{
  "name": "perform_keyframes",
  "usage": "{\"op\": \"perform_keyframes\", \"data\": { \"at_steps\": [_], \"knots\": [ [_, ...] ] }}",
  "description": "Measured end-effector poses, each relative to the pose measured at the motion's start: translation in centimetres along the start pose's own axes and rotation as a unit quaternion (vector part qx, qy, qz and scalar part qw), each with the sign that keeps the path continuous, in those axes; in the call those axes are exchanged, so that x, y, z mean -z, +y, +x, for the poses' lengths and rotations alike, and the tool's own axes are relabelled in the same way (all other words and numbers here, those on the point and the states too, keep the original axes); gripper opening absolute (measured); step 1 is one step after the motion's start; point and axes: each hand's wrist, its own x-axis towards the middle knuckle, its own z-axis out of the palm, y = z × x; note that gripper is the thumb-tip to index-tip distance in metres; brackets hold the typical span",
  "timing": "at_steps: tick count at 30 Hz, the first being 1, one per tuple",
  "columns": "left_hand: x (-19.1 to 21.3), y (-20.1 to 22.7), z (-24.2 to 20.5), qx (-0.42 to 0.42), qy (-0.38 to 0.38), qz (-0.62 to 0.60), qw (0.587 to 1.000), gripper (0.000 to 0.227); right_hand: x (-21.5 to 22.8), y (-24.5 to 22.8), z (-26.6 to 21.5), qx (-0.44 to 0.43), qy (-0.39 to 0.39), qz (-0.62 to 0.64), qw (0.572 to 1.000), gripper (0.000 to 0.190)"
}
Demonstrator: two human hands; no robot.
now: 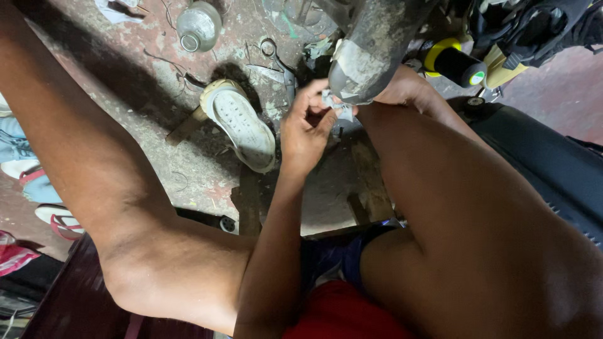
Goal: The person cleans the sole of a white sneaker using a small tool to scrape debris and a cloth to wipe the surface. The person repeatedly scrapes and wipes the sole, then places the shoe on the floor and picks up a small object before resuming cleaning.
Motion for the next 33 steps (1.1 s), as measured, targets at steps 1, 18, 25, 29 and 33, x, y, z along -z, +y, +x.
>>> {"op": "perform_keyframes", "data": {
  "at_steps": [1,18,25,29,33],
  "knots": [
    [0.0,0.1,0.0,-0.026,0.013,0.052,0.998,0.04,0.1,0.2,0.1,-0.005,0.009,-0.024,1.0,0.032],
    [-0.2,-0.5,0.0,-0.035,0.098,0.197,0.975,0.014,-0.1,0.8,0.3,0.154,-0.044,0.044,0.986,0.035],
    [-0.2,-0.9,-0.3,-0.035,0.123,0.212,0.969,0.007,0.3,2.1,1.1,0.158,-0.025,-0.127,0.979,0.039],
    [-0.4,-1.2,-0.1,-0.049,0.127,0.277,0.951,0.011,-0.1,0.9,0.8,0.176,-0.041,-0.153,0.972,0.04],
    [-0.3,-1.4,0.1,-0.015,0.128,0.323,0.937,0.032,-0.4,-0.8,0.4,0.05,-0.073,-0.109,0.99,0.037]
  ]
}}
